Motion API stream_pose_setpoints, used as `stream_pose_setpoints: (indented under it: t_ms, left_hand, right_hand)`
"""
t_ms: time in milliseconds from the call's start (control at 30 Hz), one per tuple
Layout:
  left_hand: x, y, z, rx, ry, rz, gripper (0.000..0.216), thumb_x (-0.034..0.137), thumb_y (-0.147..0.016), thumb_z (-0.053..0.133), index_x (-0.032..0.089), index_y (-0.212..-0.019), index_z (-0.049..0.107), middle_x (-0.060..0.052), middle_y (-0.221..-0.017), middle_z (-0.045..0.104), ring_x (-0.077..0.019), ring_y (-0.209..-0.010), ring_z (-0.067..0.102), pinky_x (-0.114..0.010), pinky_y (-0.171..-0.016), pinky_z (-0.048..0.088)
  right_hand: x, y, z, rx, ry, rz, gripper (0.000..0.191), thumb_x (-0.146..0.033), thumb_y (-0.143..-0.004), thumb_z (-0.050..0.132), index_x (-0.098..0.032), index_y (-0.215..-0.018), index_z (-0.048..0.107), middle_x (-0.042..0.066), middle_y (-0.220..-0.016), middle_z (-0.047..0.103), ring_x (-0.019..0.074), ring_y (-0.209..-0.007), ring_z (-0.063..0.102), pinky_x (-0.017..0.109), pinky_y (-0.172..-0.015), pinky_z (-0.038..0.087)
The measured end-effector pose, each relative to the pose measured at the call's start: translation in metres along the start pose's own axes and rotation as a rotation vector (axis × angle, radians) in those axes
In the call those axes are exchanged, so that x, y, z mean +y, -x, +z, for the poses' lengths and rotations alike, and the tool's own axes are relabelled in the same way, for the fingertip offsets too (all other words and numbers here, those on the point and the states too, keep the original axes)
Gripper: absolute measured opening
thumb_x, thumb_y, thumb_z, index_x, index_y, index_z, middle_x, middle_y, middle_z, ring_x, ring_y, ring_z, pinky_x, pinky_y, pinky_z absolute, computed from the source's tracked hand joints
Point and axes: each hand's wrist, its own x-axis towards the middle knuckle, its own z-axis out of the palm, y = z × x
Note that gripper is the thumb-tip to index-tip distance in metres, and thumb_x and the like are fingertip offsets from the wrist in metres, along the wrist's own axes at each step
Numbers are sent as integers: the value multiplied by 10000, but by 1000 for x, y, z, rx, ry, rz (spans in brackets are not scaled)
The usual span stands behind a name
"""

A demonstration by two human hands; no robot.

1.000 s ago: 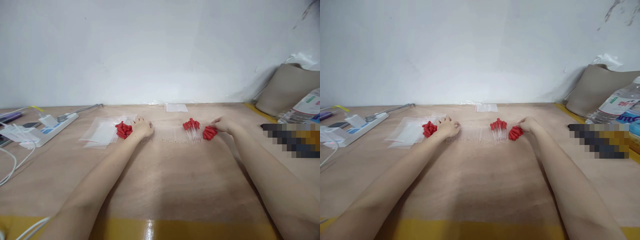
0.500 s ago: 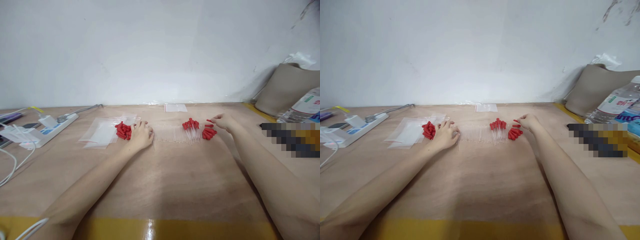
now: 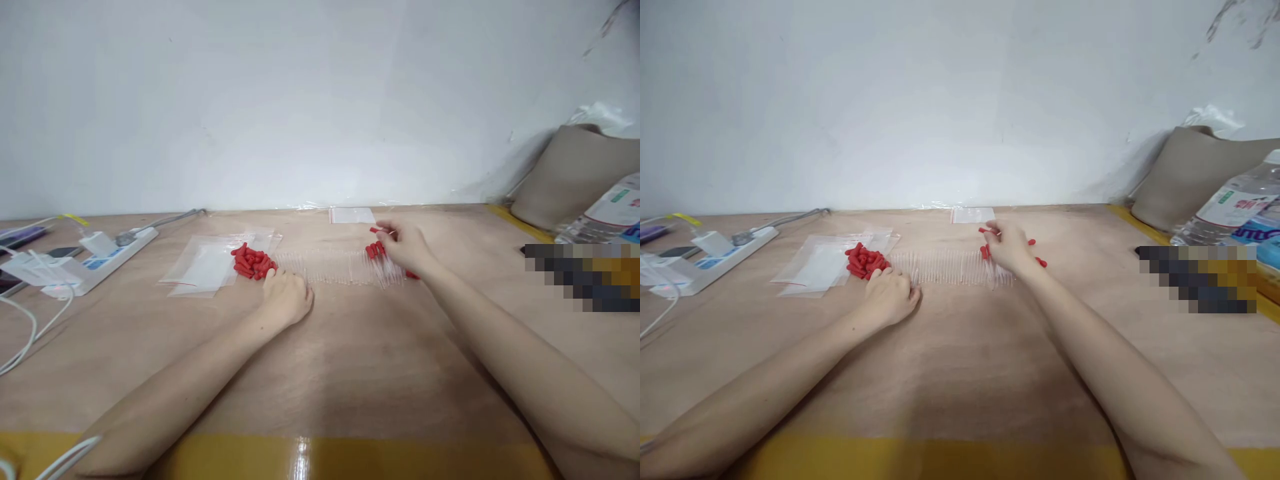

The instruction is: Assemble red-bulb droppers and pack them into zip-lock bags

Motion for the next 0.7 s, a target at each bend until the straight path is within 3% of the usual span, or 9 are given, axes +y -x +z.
stream_pose_setpoints:
  t_ms: [133,300,400,533,700]
  left_hand:
    - [-3,3,-9,-62,-39,17,344,304,-795,378,96,-689,630,-160,-731,629,-287,-762,563,-405,-716,362]
    - [-16,3,-14,69,23,110,290,269,-850,349,101,-785,577,-136,-740,614,-259,-727,557,-371,-664,384]
    - [-22,-3,-2,177,173,234,196,210,-861,369,119,-883,541,-86,-731,613,-215,-685,555,-323,-633,402]
    - [-24,-14,26,437,339,351,234,163,-877,374,165,-1069,507,-57,-898,633,-179,-806,570,-294,-722,418]
    - [-26,-16,45,527,394,442,229,149,-876,377,168,-1027,548,-49,-918,634,-163,-801,567,-274,-706,429]
  right_hand:
    - [-13,17,24,-89,81,-125,209,-173,-774,469,-162,-912,625,83,-922,606,187,-837,562,348,-763,437]
    - [-13,34,37,-99,-29,-178,141,-203,-753,516,-172,-879,571,35,-790,604,132,-623,536,283,-601,439]
    - [-9,44,39,-109,-104,-304,117,-233,-767,532,-175,-866,557,23,-746,595,129,-625,531,266,-587,427]
    - [-5,54,41,-132,-103,-470,79,-199,-793,516,-169,-851,559,41,-770,584,147,-709,531,274,-630,427]
    - [-4,59,43,-167,-104,-490,127,-179,-805,516,-164,-905,592,61,-812,578,155,-746,539,290,-669,442]
